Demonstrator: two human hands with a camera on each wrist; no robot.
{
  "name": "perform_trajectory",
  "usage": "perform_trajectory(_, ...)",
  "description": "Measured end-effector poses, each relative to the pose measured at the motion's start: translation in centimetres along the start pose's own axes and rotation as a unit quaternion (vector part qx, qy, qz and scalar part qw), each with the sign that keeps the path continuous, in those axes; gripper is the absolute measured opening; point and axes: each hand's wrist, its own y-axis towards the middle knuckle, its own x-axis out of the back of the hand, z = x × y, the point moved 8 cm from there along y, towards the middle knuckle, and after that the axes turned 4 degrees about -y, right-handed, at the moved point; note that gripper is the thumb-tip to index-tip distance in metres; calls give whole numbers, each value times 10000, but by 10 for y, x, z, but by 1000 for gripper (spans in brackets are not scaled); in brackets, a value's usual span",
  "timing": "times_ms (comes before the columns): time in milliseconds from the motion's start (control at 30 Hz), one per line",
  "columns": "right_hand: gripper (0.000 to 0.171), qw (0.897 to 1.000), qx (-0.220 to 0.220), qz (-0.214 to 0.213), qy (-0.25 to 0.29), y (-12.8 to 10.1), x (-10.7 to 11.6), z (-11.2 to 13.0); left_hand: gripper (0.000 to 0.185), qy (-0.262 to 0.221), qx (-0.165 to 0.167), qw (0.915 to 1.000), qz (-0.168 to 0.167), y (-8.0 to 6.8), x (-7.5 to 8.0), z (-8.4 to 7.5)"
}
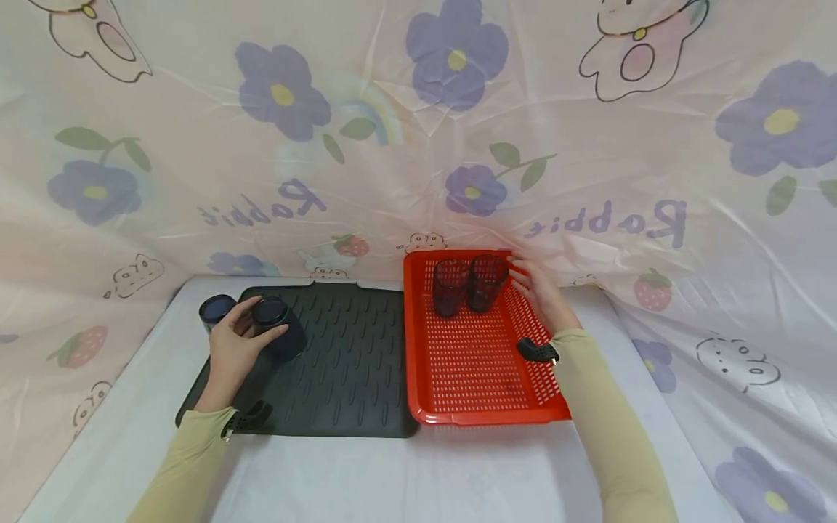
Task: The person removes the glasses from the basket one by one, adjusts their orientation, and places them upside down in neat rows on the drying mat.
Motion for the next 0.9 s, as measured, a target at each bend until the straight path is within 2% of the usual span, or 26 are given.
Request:
perform_trajectory(167, 60, 9999, 30, -125, -100, 5, -4, -2, 68, 152, -4, 9994, 295, -2, 1, 2)
perform_trajectory(333, 52, 9995, 189, -227, 72, 10, -4, -6, 70, 148, -70, 9985, 525, -2, 0, 2)
perform_trajectory(533, 33, 9991, 361, -209, 90, 17, -3, -9, 69, 220, -3, 9988, 431, -1, 2, 2)
perform_trajectory(767, 46, 9992, 323, -68, 210, 23, -4, -14, 68, 182, 53, 9994, 274, -1, 2, 1)
perform_trajectory(900, 41, 9991, 325, -85, 251, 25, -4, -16, 68, 177, 47, 9997, 185, -2, 3, 0)
